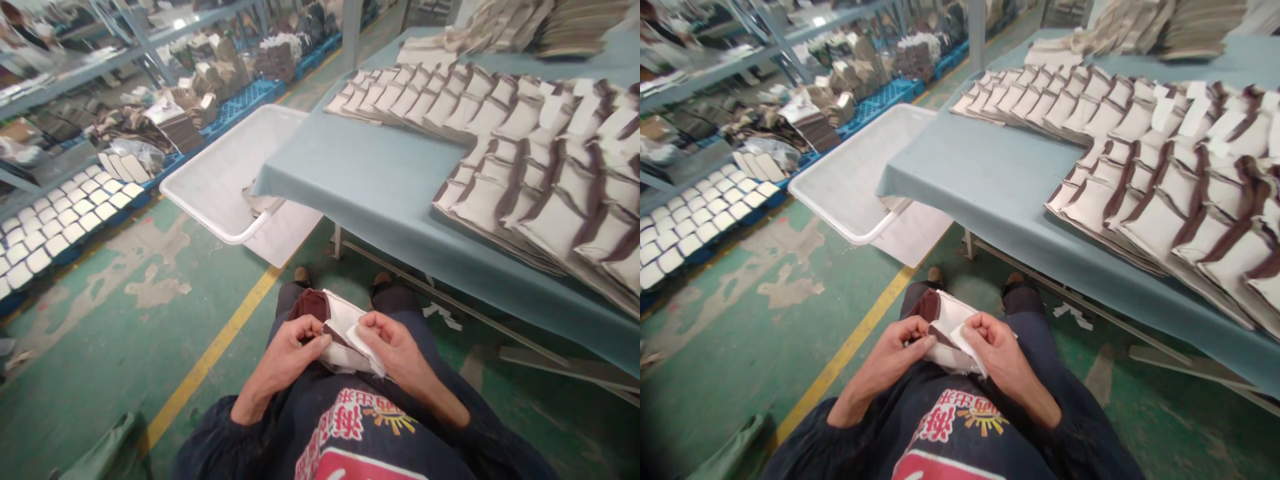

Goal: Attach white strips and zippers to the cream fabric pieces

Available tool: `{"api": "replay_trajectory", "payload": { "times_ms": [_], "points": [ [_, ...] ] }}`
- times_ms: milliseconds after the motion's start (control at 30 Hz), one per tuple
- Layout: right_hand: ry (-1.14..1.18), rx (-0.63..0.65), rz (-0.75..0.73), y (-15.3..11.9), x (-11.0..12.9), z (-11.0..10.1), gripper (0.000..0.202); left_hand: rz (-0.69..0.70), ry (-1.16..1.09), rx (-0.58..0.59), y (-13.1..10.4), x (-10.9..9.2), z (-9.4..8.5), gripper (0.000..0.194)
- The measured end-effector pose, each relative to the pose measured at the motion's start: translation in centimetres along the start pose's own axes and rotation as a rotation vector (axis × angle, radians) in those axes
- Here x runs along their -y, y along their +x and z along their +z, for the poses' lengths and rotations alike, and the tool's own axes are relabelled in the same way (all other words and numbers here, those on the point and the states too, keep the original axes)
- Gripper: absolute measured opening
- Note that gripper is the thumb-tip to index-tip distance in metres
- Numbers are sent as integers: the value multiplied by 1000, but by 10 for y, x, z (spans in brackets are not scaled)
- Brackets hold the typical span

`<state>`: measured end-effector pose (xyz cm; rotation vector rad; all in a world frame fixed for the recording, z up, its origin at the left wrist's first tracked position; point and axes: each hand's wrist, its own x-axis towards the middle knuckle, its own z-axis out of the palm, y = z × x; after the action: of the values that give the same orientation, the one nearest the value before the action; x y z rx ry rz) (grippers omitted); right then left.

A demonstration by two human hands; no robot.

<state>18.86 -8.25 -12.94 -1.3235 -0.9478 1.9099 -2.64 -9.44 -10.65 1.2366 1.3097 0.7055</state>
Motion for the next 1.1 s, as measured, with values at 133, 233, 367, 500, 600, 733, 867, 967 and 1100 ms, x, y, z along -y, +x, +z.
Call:
{"api": "replay_trajectory", "payload": {
  "times_ms": [133,233,367,500,600,733,867,967,1100],
  "points": [
    [-161,27,-99,-12,28,-7,47,4,-69,27,11,-12,4,35],
    [-280,47,-138,-21,48,-5,37,34,-71,23,19,-24,5,36],
    [-352,-30,-231,-21,63,-1,35,91,-47,-27,25,-38,10,32],
    [-423,-63,-280,-15,67,1,33,127,-90,-38,28,-47,19,30],
    [-480,-80,-311,-14,69,3,32,119,-140,-50,29,-50,23,29],
    [-550,-127,-324,-15,73,6,31,100,-182,-36,28,-50,24,28],
    [-613,-144,-305,-17,77,4,29,100,-175,-10,28,-46,24,31],
    [-621,-73,-248,-17,81,1,28,89,-176,21,29,-44,23,32],
    [-645,-6,-203,-16,85,-3,28,75,-198,50,30,-42,22,32]
  ]
}}
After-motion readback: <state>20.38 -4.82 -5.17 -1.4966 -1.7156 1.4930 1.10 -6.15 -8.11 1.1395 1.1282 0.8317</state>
